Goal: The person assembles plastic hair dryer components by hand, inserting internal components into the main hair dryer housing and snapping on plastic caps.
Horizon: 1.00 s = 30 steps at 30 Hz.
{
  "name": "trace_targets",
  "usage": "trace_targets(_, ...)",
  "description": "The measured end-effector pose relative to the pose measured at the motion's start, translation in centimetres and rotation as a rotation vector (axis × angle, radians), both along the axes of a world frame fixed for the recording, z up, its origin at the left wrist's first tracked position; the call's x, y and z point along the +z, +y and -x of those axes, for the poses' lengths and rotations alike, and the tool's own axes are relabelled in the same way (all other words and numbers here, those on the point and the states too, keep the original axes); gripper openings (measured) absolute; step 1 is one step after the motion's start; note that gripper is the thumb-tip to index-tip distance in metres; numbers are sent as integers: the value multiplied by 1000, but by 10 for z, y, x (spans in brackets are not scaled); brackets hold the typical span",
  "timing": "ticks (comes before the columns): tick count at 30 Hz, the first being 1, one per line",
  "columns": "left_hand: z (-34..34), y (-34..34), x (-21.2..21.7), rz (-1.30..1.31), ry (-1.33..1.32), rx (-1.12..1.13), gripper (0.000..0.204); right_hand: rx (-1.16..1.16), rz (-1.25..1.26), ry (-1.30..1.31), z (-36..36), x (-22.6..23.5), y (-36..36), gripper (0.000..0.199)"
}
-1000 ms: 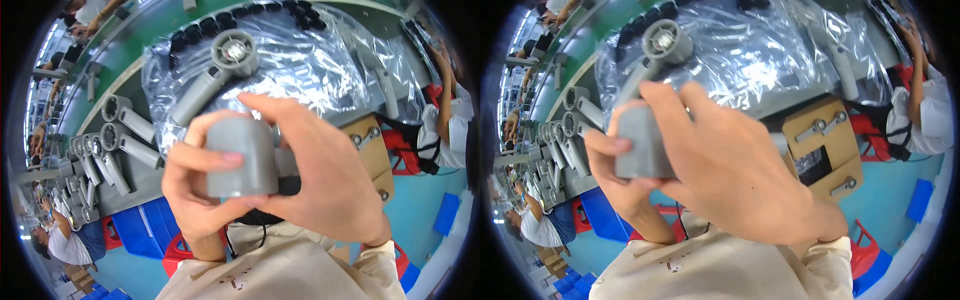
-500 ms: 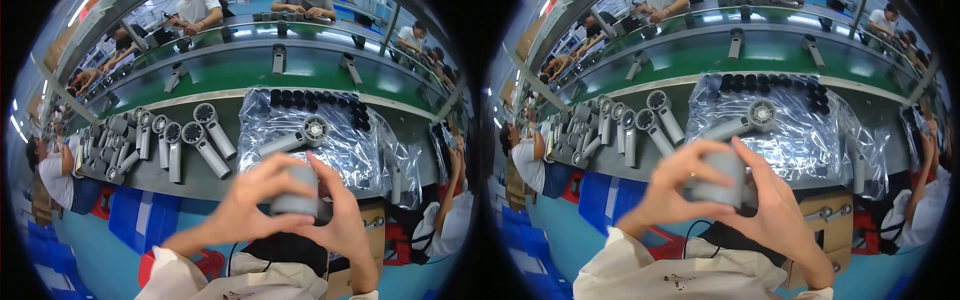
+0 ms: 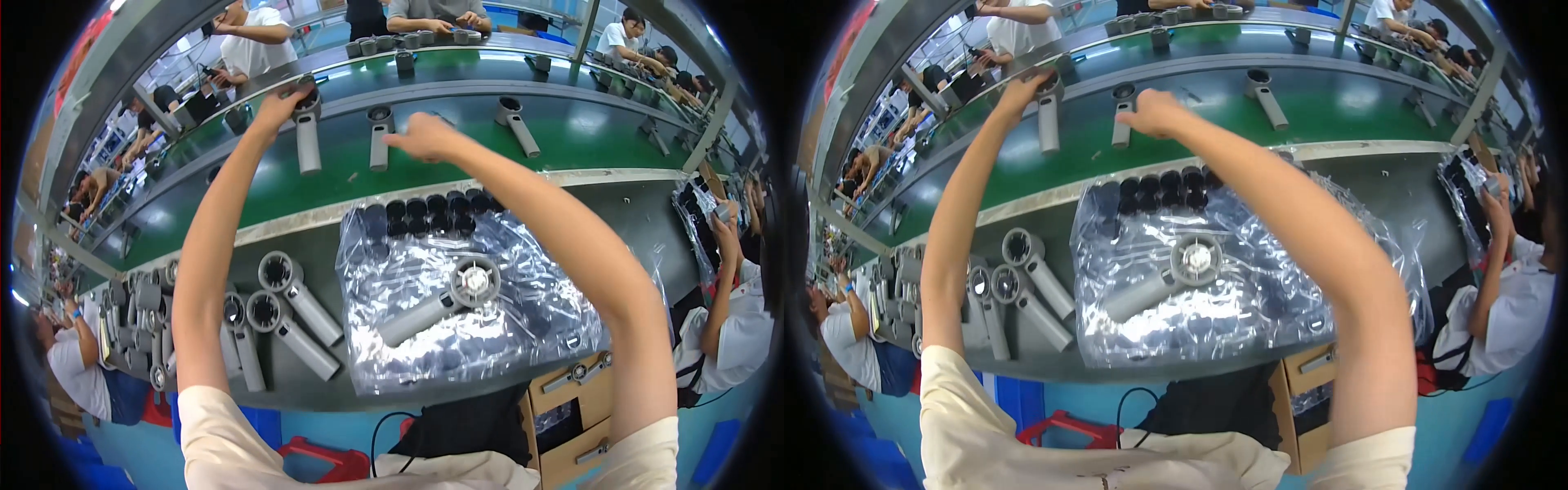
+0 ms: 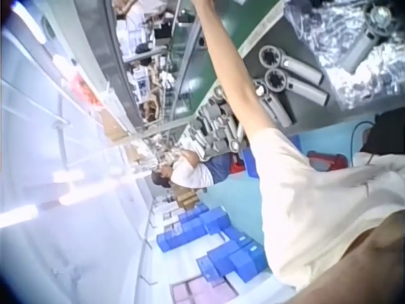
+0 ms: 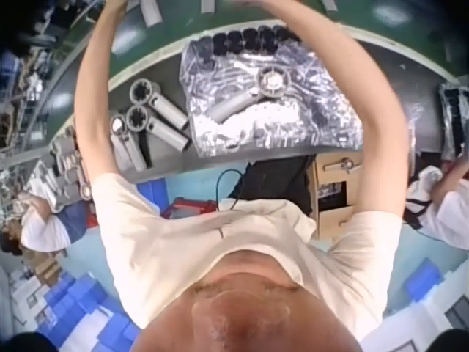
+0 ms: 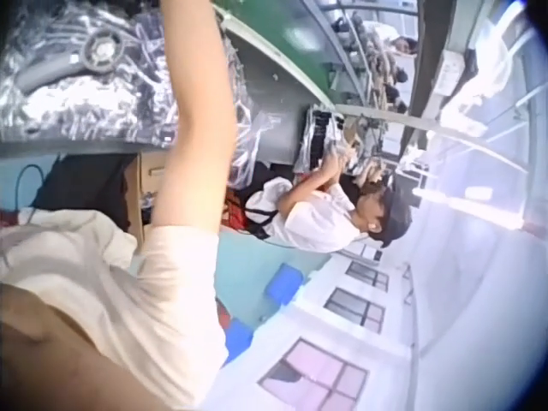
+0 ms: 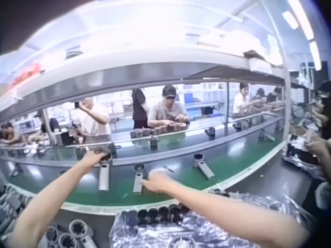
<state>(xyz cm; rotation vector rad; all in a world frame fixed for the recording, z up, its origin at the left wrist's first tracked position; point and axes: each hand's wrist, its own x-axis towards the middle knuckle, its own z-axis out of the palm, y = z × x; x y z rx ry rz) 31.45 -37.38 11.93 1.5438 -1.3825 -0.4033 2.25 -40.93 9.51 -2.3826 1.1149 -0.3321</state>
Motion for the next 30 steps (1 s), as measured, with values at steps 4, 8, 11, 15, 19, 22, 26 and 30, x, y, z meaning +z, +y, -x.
trace_targets(4,0,-38,-37,-89,-44,21,43,-29,-31,-12,-57,-34,-27,56)
trace_targets(8,-39,-54,-79,-66,-145,-3,38,-195,-105,-91,-103,-56,-32,36)
trace_targets(11,-56,-62,-111,-201,111,103,40,-136,-103,-237,-97,-53,-40,26)
trace_targets(15,-104,-33,-88,-39,-516,226,46,89,-222,-429,-64,-6,-2,36)
trace_targets(19,76,-5,-37,-4,706,51,48,146,-206,-445,9,17,27,35)
trace_targets(22,159,64,-4,-4,818,-269,48,284,-135,-505,39,35,70,43)
trace_targets(26,189,131,13,-9,983,-180,45,631,-219,-351,101,61,81,44)
trace_targets(30,223,211,16,-77,1148,-303,43,189,530,59,256,21,-23,24)
